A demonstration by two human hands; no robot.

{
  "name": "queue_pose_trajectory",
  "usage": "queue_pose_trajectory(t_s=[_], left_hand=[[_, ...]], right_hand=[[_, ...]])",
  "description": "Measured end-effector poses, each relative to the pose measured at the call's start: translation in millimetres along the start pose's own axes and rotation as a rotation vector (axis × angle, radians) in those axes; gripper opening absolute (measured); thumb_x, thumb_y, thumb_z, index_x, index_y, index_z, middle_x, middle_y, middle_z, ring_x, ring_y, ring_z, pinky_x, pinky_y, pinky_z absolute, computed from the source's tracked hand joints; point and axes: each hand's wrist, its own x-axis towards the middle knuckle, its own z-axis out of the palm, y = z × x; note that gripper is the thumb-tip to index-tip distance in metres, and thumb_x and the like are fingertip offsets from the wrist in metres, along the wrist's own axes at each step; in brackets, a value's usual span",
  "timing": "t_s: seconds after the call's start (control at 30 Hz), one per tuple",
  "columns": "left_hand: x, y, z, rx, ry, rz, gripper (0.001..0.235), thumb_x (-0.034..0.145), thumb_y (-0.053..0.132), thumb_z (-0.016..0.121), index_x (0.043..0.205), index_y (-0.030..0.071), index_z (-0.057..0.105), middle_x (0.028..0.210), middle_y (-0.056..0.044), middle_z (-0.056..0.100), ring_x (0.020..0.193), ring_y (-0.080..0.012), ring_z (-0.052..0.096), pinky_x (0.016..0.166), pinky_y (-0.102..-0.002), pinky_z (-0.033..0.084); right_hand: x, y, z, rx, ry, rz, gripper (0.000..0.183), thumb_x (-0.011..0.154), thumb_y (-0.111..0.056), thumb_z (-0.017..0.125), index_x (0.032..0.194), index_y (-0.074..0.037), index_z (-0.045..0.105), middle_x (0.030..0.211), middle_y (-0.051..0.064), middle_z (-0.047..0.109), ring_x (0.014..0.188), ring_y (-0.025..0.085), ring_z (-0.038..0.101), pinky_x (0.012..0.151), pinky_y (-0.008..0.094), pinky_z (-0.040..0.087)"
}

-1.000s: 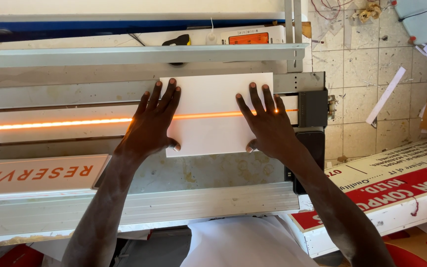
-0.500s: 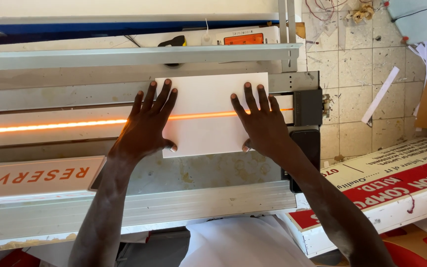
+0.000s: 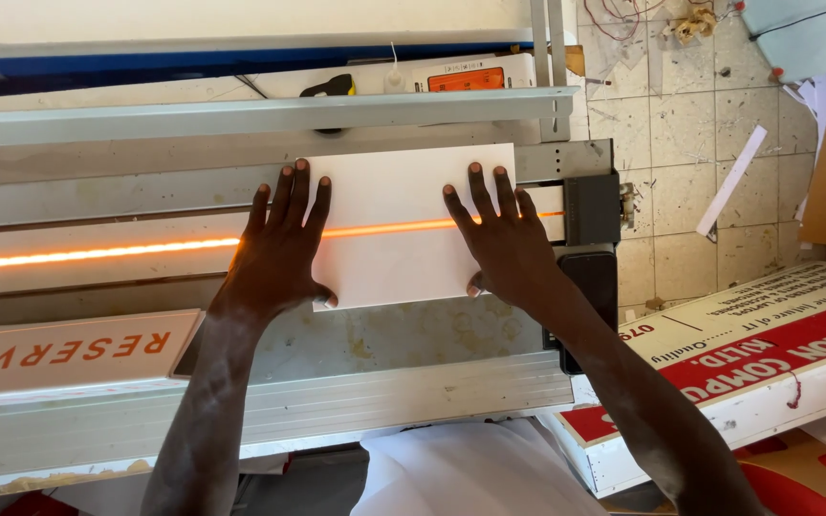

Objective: Using a strip heater to soften a plastic sheet and then bending it to form a sign.

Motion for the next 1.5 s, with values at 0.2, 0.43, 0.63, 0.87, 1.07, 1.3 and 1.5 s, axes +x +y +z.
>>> queue_pose_trajectory(t_s=[0.2,0.43,0.63,0.87,1.07,1.3,1.5], left_hand=[[4,3,1,0.074,0.044,0.0,0.18,0.046,0.073,0.109,0.186,0.013,0.015,0.19,-0.027,0.017,0.175,-0.0457,0.015,0.141,-0.061,0.01],[7,15,-4,0.158,0.042,-0.026,0.182,0.041,0.074,0.109,0.187,0.016,0.017,0.19,-0.028,0.015,0.176,-0.0468,0.012,0.141,-0.063,0.011],[6,70,-39,-0.27,0.057,-0.029,0.147,0.078,0.074,0.094,0.186,0.015,0.015,0.19,-0.028,0.006,0.174,-0.0535,0.007,0.139,-0.067,0.01],[7,39,-14,-0.13,0.025,-0.026,0.171,0.057,0.072,0.107,0.187,0.018,0.01,0.191,-0.028,0.001,0.174,-0.0529,0.003,0.139,-0.066,0.007],[7,15,2,-0.102,0.012,-0.029,0.174,0.054,0.072,0.108,0.187,0.016,0.011,0.192,-0.024,0.003,0.175,-0.0486,0.007,0.14,-0.063,0.007],[10,15,8,-0.013,0.053,-0.026,0.174,0.05,0.086,0.102,0.185,0.015,0.018,0.192,-0.022,0.011,0.176,-0.0463,0.012,0.14,-0.063,0.004],[21,66,12,-0.347,0.409,-0.089,0.128,0.084,0.088,0.078,0.176,0.006,0.045,0.187,-0.027,0.023,0.174,-0.0541,0.007,0.141,-0.069,0.01]], right_hand=[[0,0,-3,-0.008,-0.008,-0.007,0.149,0.056,-0.06,0.11,0.18,-0.019,0.039,0.182,0.03,0.037,0.164,0.055,0.041,0.128,0.066,0.04],[3,-1,-7,0.062,-0.015,0.007,0.147,0.056,-0.05,0.113,0.179,-0.017,0.04,0.181,0.032,0.037,0.164,0.057,0.039,0.128,0.064,0.041],[1,-2,-6,0.045,0.002,0.009,0.146,0.056,-0.049,0.113,0.179,-0.018,0.041,0.181,0.031,0.036,0.164,0.056,0.039,0.129,0.063,0.042],[3,-2,-4,0.035,-0.031,0.023,0.151,0.055,-0.055,0.112,0.18,-0.018,0.037,0.183,0.031,0.033,0.165,0.056,0.036,0.13,0.061,0.041],[3,-2,-10,0.053,-0.05,0.014,0.147,0.057,-0.053,0.112,0.179,-0.017,0.039,0.182,0.031,0.034,0.165,0.056,0.037,0.13,0.061,0.042],[2,-2,-10,0.055,-0.047,0.012,0.147,0.057,-0.052,0.112,0.179,-0.017,0.039,0.182,0.031,0.035,0.164,0.057,0.039,0.13,0.061,0.042],[2,-3,-6,0.019,-0.049,0.016,0.151,0.056,-0.056,0.11,0.181,-0.017,0.036,0.182,0.032,0.033,0.165,0.057,0.037,0.131,0.061,0.041]])
